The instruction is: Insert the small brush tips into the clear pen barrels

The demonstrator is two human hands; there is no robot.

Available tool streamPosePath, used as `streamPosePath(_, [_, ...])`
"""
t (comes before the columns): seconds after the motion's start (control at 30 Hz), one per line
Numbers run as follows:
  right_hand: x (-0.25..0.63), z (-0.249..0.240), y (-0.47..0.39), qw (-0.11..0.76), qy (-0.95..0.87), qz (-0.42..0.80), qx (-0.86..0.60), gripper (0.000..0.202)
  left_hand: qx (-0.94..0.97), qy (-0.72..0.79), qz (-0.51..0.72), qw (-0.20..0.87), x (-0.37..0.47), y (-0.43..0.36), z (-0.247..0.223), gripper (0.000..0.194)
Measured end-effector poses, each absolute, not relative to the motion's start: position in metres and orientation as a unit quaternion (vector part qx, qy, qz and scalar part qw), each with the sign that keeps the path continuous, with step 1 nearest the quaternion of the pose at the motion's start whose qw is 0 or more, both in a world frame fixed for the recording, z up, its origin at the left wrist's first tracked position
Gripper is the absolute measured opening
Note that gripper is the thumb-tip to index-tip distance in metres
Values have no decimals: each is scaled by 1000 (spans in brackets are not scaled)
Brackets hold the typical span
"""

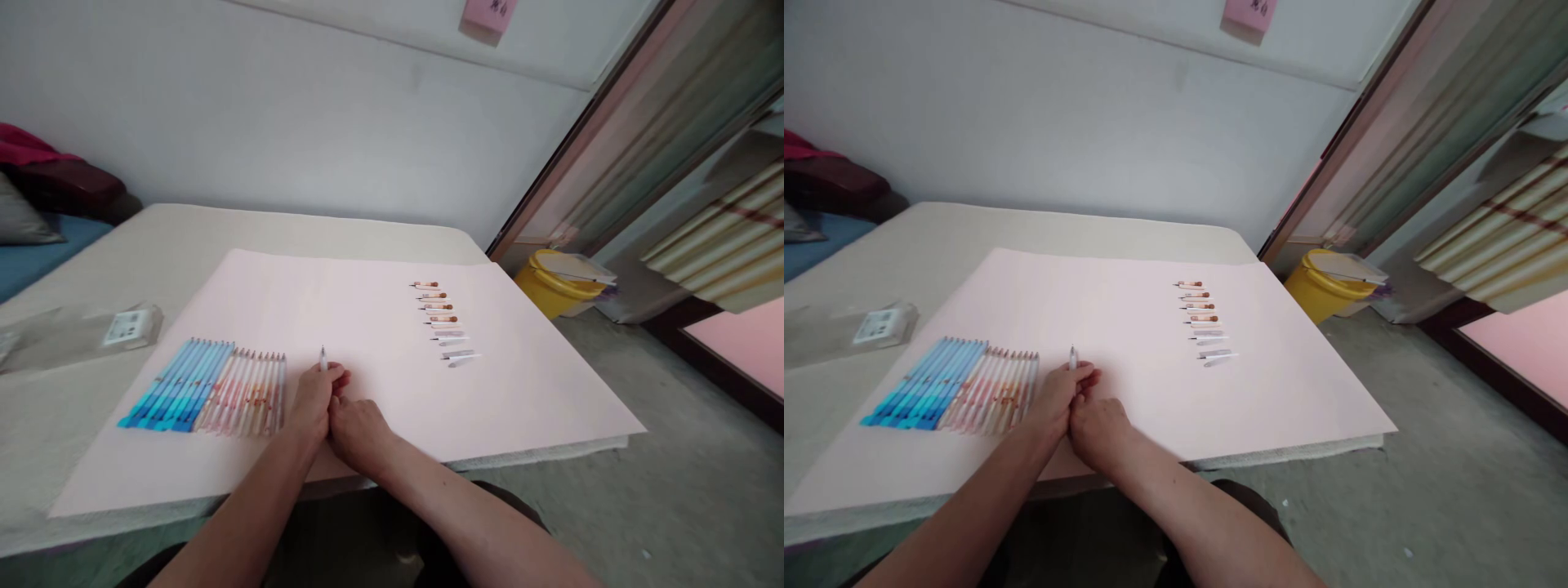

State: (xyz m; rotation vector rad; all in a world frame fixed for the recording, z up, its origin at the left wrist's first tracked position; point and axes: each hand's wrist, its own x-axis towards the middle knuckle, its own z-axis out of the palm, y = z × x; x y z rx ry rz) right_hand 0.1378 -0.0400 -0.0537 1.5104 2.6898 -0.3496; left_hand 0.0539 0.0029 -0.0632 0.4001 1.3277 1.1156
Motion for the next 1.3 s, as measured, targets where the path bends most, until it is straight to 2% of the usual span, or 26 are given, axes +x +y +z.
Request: streamPosePath(1.3, [139, -56, -41, 3, 866, -107, 488, 21, 171, 587, 481, 628, 55, 3, -61, 14])
